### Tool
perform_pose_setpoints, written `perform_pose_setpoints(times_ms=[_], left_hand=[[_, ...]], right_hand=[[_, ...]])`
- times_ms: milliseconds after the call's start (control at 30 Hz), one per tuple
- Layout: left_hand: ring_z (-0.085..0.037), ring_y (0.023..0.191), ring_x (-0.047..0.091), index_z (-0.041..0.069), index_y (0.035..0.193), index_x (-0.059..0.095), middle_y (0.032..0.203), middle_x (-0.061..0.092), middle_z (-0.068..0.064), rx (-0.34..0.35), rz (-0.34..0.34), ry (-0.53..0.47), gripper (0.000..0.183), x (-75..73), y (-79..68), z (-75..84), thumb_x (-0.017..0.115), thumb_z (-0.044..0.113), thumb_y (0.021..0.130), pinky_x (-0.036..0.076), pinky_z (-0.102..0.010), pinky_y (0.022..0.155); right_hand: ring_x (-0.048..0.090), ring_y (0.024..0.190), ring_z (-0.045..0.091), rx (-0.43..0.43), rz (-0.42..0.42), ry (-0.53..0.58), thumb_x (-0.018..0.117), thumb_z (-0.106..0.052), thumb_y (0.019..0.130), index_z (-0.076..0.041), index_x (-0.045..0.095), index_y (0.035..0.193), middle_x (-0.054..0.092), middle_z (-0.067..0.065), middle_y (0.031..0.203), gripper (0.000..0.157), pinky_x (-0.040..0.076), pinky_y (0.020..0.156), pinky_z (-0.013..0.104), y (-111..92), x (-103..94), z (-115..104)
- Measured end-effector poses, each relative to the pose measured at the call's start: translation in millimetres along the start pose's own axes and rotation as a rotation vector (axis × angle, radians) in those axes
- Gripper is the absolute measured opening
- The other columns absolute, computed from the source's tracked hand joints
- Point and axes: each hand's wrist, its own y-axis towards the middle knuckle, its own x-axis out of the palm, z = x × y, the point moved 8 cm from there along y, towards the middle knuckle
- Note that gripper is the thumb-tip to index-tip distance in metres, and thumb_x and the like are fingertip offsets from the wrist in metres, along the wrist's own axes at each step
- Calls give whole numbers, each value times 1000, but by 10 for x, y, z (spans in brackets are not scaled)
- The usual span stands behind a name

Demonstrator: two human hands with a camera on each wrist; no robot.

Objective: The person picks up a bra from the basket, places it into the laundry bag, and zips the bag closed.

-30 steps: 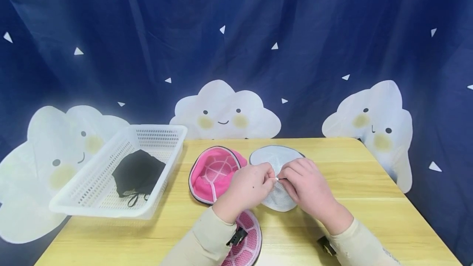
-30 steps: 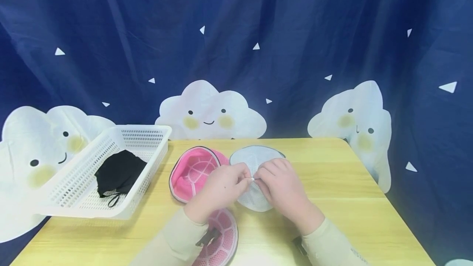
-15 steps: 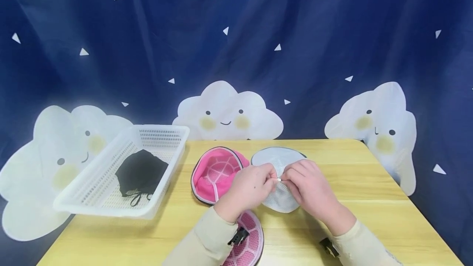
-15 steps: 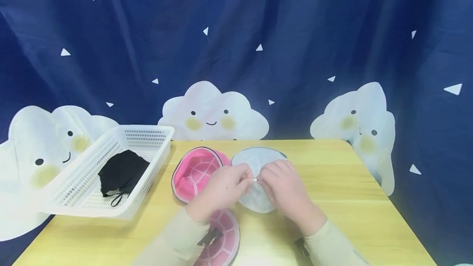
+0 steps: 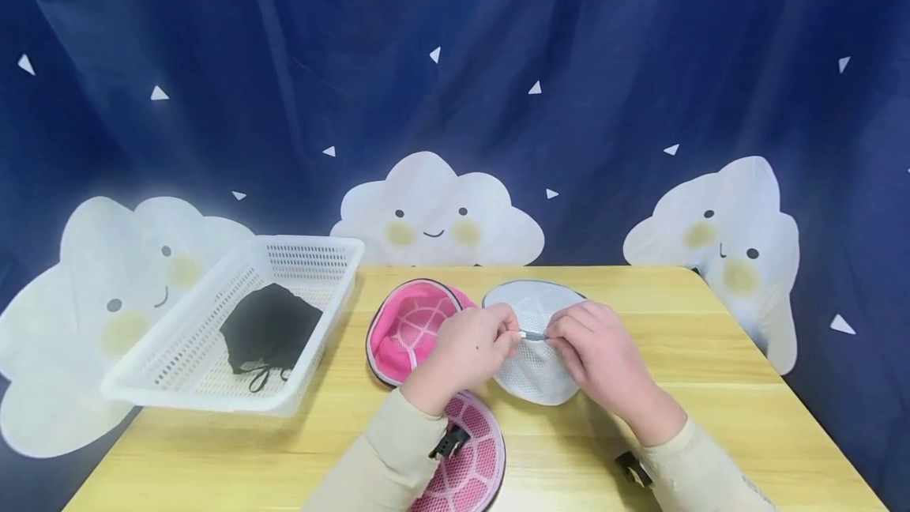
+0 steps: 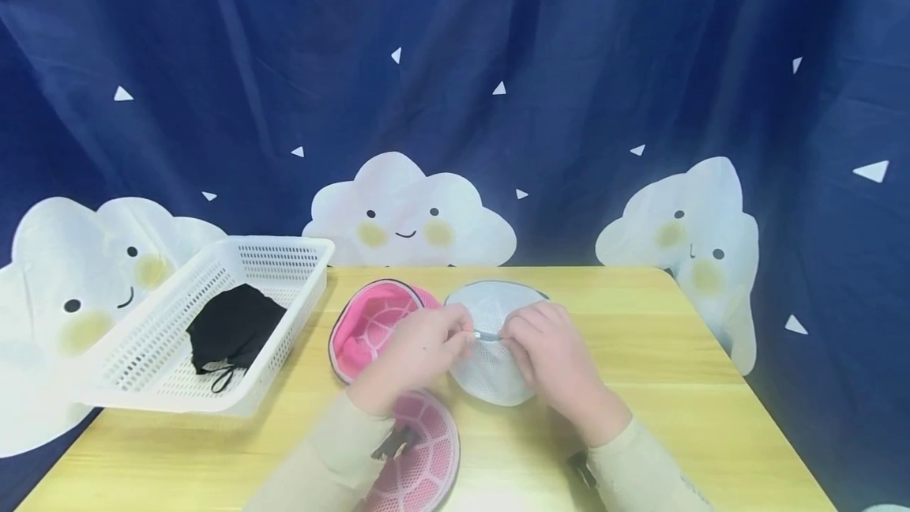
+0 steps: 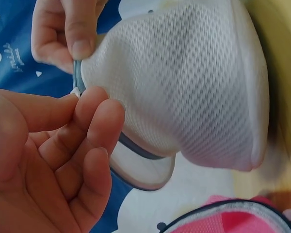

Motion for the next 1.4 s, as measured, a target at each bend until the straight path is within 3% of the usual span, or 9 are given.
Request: perform_pose_setpoints(times_ms=[267,433,600,933,1400], left_hand=[[-7,62,54,25,84,56,69,58,18,-33,14,-25,18,-65,-11,-98,67,24,98,45,-29,60],[-8,61,53,25,84,56,69,57,17,-16,22,-15,18,-86,-10,-64,68,26,97,44,-29,59],[-7,61,54,25,85,56,68,57,18,-14,22,-7,18,-108,-15,-32,68,26,97,44,-29,60],[-2,59,51,24,85,58,67,56,21,27,-4,14,15,-61,-49,111,67,24,97,42,-24,57],[1,60,51,24,85,59,66,56,23,50,4,-15,14,8,-55,210,67,24,96,42,-22,58]], right_hand=[[62,89,23,20,-1,8,63,-12,92,-11,66,89,68,-2,94,4,40,85,39,-15,-15,72],[61,88,22,43,3,2,61,-18,99,-10,66,90,68,-2,93,13,40,84,38,-9,-27,105],[60,89,23,82,-31,-24,66,-18,93,-11,67,92,67,-1,95,7,40,86,38,-6,-18,113],[59,88,23,34,-5,-25,61,-23,96,-13,69,92,66,-2,95,13,42,85,41,9,-7,4],[60,93,23,39,-73,-57,67,-19,88,-13,70,94,66,-2,97,9,43,90,43,-7,53,-40]])
